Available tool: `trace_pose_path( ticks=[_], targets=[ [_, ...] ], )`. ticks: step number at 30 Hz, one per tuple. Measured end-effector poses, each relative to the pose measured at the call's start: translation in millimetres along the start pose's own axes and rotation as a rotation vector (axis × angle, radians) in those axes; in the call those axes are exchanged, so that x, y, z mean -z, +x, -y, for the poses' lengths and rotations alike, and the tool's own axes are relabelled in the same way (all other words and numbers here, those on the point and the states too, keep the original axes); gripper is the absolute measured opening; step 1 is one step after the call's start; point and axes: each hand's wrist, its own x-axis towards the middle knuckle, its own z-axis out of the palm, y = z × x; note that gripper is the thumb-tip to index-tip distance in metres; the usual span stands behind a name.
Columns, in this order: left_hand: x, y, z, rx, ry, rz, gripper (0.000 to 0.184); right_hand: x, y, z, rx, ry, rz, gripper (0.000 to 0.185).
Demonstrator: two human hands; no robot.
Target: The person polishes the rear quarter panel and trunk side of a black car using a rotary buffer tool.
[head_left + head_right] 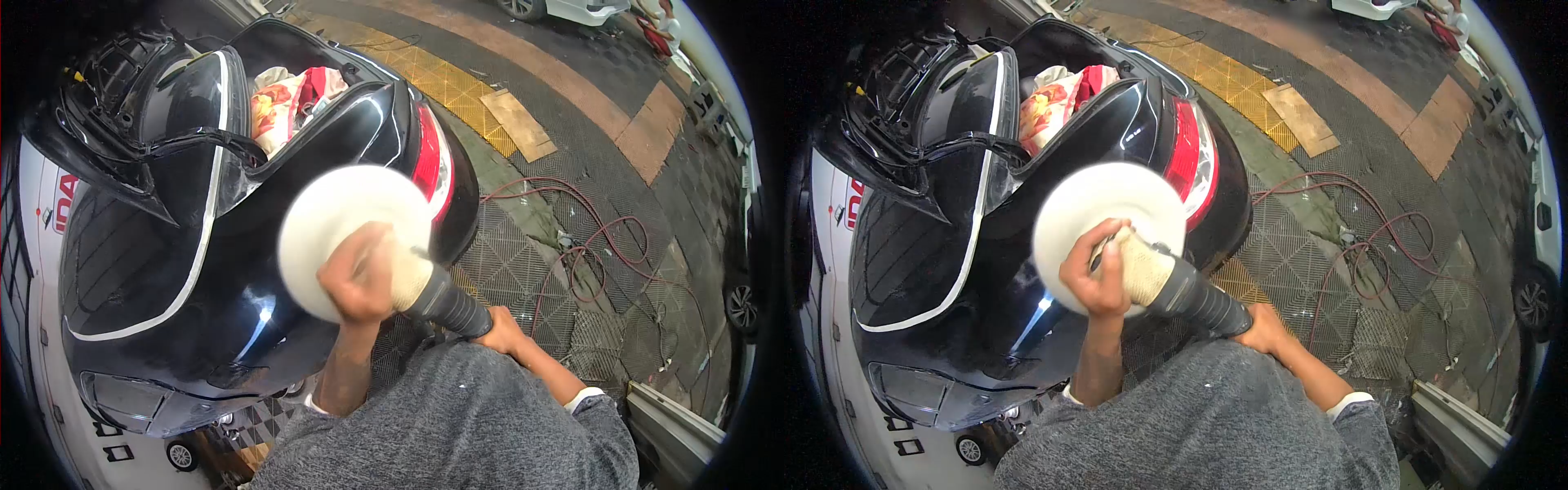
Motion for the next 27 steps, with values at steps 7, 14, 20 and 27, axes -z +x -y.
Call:
trace_pose_path(
  ticks=[7, 14, 20, 27],
  targets=[
    [41, -55, 12, -0.022, -0.13, -0.221, 0.036, 6, 11, 10, 0.136, -0.145, 0.068, 0.056],
    [25, -30, 11, -0.023, -0.018, -0.081, 0.032, 4, -1, 22, 0.059, -0.073, 0.049, 0.052],
    [20, -20, 2, -0.017, -0.02, -0.017, 0.029, -10, -1, 13, -0.026, -0.019, 0.04, 0.055],
    [88, -73, 9, -0.051, -0.062, -0.184, 0.034, -42, 27, 16, 0.172, -0.184, 0.066, 0.051]
  ],
)
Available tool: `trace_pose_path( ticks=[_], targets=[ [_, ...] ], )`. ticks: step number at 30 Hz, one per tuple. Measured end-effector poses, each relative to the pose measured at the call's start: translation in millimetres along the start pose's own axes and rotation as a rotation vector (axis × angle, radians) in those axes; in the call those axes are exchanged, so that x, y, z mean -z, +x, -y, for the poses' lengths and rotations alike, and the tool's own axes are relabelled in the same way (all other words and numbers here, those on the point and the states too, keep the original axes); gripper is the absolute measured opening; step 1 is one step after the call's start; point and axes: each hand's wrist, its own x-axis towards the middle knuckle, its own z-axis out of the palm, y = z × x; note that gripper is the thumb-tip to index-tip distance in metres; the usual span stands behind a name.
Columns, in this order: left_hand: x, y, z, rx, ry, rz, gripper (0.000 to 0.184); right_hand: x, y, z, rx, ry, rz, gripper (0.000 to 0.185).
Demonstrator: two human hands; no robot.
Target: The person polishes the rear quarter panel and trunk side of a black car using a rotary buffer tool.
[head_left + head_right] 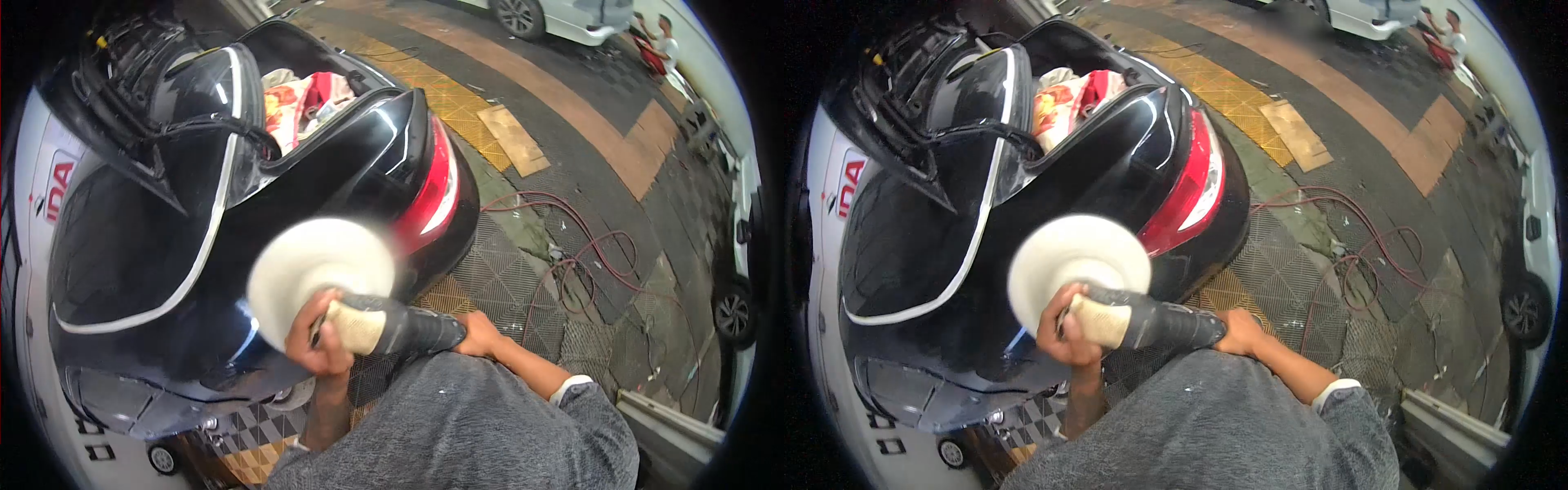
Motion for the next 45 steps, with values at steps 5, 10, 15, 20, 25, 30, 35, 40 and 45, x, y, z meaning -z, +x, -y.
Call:
trace_pose_path(
  ticks=[5, 10, 15, 20, 25, 30, 35, 40, 45],
  targets=[
    [28, -26, 6, -0.024, 0.008, 0.006, 0.035, -18, 3, 1, 0.071, -0.049, 0.067, 0.052],
    [0, -33, 12, -0.01, 0.071, 0.167, 0.03, -18, -19, -30, -0.004, 0.014, 0.058, 0.058],
    [-72, -20, 17, -0.013, 0.041, 0.138, 0.032, 28, -28, -62, -0.084, 0.059, 0.071, 0.059],
    [-157, -7, 19, 0.024, 0.094, 0.131, 0.03, 105, -30, -112, -0.117, -0.03, 0.082, 0.052],
    [-243, 16, 32, 0.146, 0.159, 0.048, 0.028, 191, -21, -160, -0.123, -0.101, 0.136, 0.055],
    [-302, 48, 43, 0.233, 0.203, -0.034, 0.023, 260, 7, -188, -0.106, -0.137, 0.163, 0.056],
    [-343, 86, 67, 0.224, 0.237, -0.076, 0.023, 316, 44, -172, -0.149, -0.061, 0.192, 0.051],
    [-372, 130, 78, 0.27, 0.246, -0.113, 0.019, 336, 76, -174, -0.204, 0.078, 0.225, 0.036],
    [-368, 99, 78, 0.239, 0.313, -0.152, 0.018, 313, 72, -209, -0.106, 0.074, 0.283, 0.031]
  ],
)
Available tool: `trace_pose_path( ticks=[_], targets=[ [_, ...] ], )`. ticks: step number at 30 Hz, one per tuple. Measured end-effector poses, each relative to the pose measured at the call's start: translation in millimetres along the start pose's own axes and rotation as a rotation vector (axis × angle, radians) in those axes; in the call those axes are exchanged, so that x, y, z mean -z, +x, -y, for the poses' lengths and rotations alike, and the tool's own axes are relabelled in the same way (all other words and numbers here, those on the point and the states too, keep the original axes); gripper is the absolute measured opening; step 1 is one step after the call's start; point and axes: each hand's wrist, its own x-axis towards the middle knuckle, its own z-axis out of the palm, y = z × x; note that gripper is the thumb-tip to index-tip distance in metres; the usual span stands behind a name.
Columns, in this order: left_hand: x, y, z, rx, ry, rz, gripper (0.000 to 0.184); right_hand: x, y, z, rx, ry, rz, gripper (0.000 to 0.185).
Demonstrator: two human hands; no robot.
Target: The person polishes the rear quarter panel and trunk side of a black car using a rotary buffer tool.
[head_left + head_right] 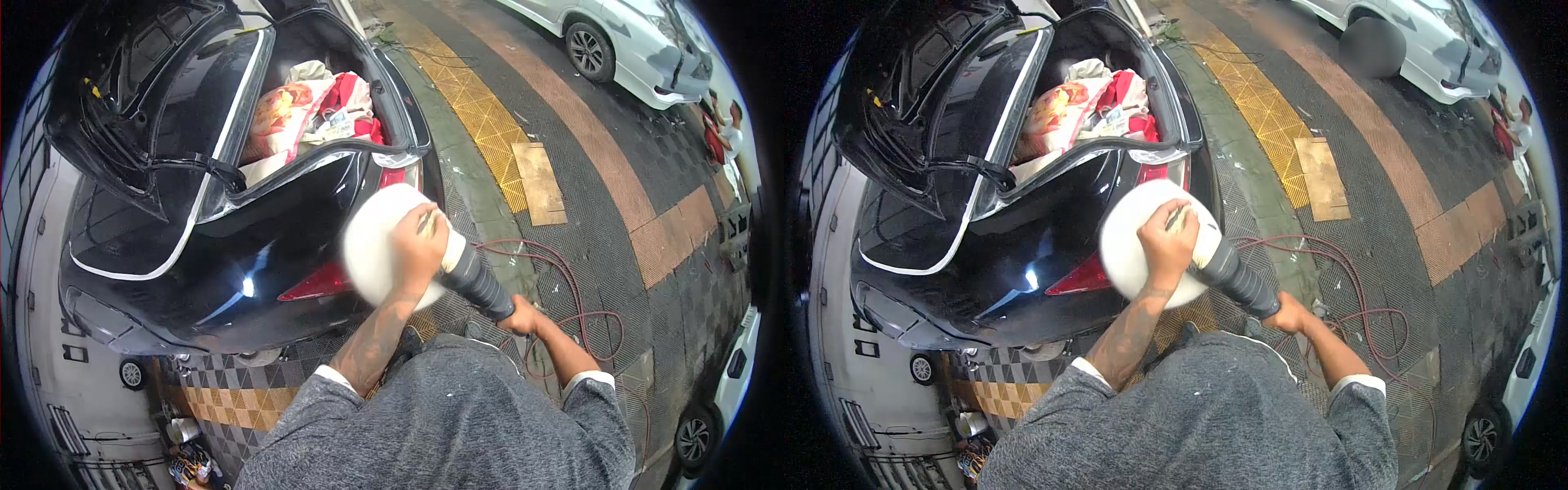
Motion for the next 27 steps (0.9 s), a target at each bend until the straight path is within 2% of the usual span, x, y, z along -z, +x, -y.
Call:
trace_pose_path(
  ticks=[3, 4, 5, 8, 11, 17, 18, 22, 25, 27],
  targets=[
    [1, -1, 4, -0.036, 0.034, 0.022, 0.018, -31, 12, -27, 0.081, 0.115, -0.032, 0.042],
    [-1, 3, 5, -0.063, 0.073, 0.036, 0.018, -38, 19, -32, 0.05, 0.116, -0.032, 0.033],
    [-3, 10, 3, -0.062, 0.075, 0.033, 0.018, -36, 23, -25, 0.053, 0.114, -0.029, 0.033],
    [-11, 42, -6, -0.095, 0.068, 0.089, 0.019, -31, 32, 16, 0.131, 0.291, 0.011, 0.014],
    [-28, 63, -1, -0.072, 0.117, 0.12, 0.019, -26, 38, 30, 0.137, 0.399, 0.007, 0.012],
    [-30, 46, 2, -0.018, 0.116, 0.1, 0.019, -2, 13, 33, 0.021, 0.257, 0.029, 0.012],
    [-23, 35, 0, -0.029, 0.102, 0.063, 0.019, -4, 13, 18, 0.098, 0.229, 0.023, 0.015],
    [-12, 16, -3, 0.003, 0.056, 0.052, 0.019, -23, 13, -14, 0.043, 0.158, 0.022, 0.02],
    [-18, 30, 0, 0.008, 0.04, 0.106, 0.02, -27, 8, 30, 0.003, 0.223, -0.011, 0.02],
    [-25, 47, 3, -0.041, 0.128, 0.144, 0.021, -33, 25, 30, -0.01, 0.238, -0.001, 0.017]
  ],
)
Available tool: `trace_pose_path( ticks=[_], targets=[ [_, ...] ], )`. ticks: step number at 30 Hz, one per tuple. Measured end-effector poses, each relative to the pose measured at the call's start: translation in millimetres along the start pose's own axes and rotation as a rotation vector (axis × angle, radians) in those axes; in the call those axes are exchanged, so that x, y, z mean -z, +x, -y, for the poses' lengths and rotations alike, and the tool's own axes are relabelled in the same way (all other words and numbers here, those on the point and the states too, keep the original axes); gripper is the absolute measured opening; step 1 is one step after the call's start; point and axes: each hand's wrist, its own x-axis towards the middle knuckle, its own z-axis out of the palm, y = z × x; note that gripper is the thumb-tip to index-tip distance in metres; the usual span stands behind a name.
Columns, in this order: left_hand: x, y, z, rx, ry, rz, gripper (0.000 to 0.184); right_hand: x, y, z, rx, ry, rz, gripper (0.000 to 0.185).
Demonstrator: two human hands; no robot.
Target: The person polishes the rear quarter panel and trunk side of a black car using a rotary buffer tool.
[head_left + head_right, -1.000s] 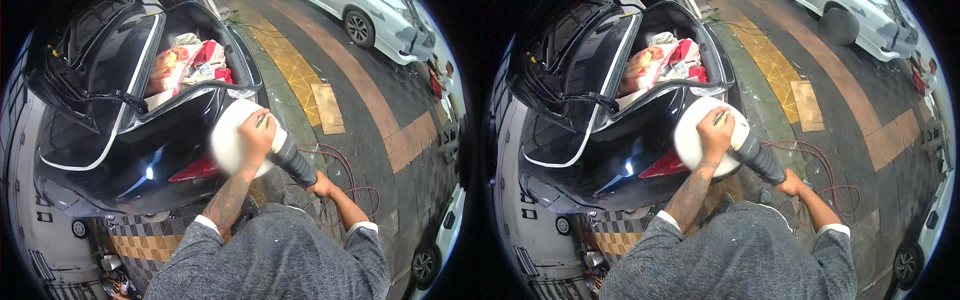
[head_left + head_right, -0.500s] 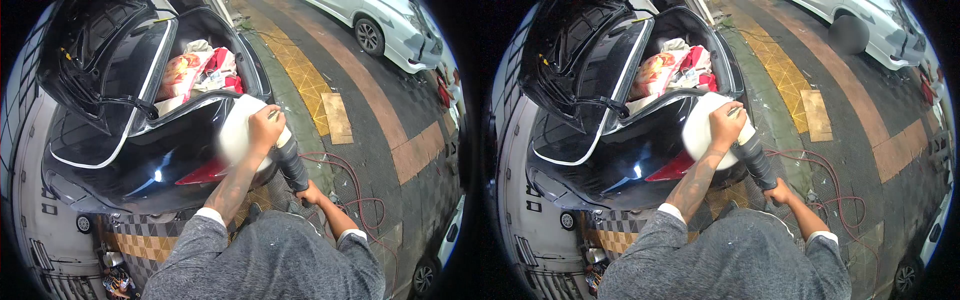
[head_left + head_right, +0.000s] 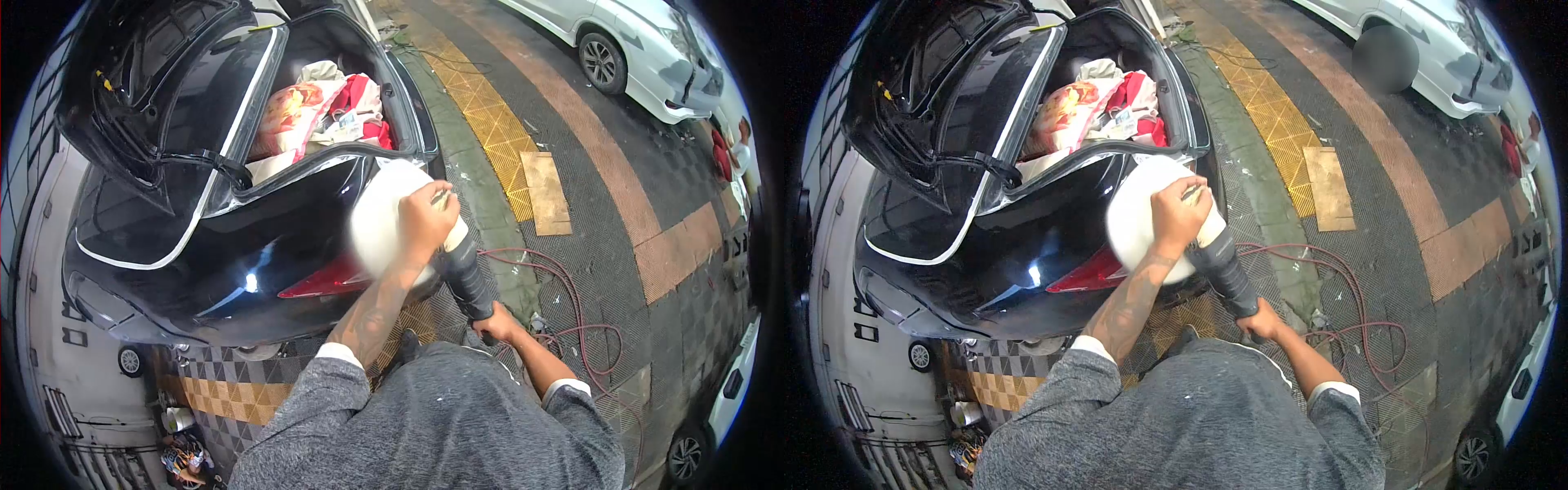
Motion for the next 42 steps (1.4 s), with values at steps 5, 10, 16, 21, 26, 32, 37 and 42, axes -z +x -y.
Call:
trace_pose_path(
  ticks=[5, 10, 16, 21, 26, 32, 37, 42],
  targets=[
    [-12, 38, 3, -0.086, 0.031, 0.038, 0.02, -16, 29, -2, 0.108, 0.233, 0.044, 0.01],
    [-26, 45, 19, -0.099, 0.004, 0.068, 0.019, -13, 14, 11, 0.102, 0.292, 0.014, 0.012],
    [-34, 46, 19, -0.061, -0.048, 0.099, 0.019, -14, 3, 17, 0.046, 0.19, -0.067, 0.013],
    [-26, 67, 3, -0.112, 0.006, 0.068, 0.018, -13, 22, 26, 0.033, 0.269, -0.042, 0.016],
    [-8, 45, -9, -0.059, 0.024, 0.03, 0.018, -1, 10, 30, 0.12, 0.085, 0.002, 0.023],
    [43, -33, -17, -0.038, -0.036, -0.103, 0.021, -13, -10, -31, 0.082, 0.03, 0.024, 0.03],
    [110, -111, -9, 0.07, -0.056, -0.214, 0.027, -23, -31, -13, 0.075, -0.378, -0.009, 0.055],
    [150, -146, -3, 0.058, -0.182, -0.329, 0.028, -32, -31, 32, 0.166, -0.43, 0.08, 0.057]
  ],
)
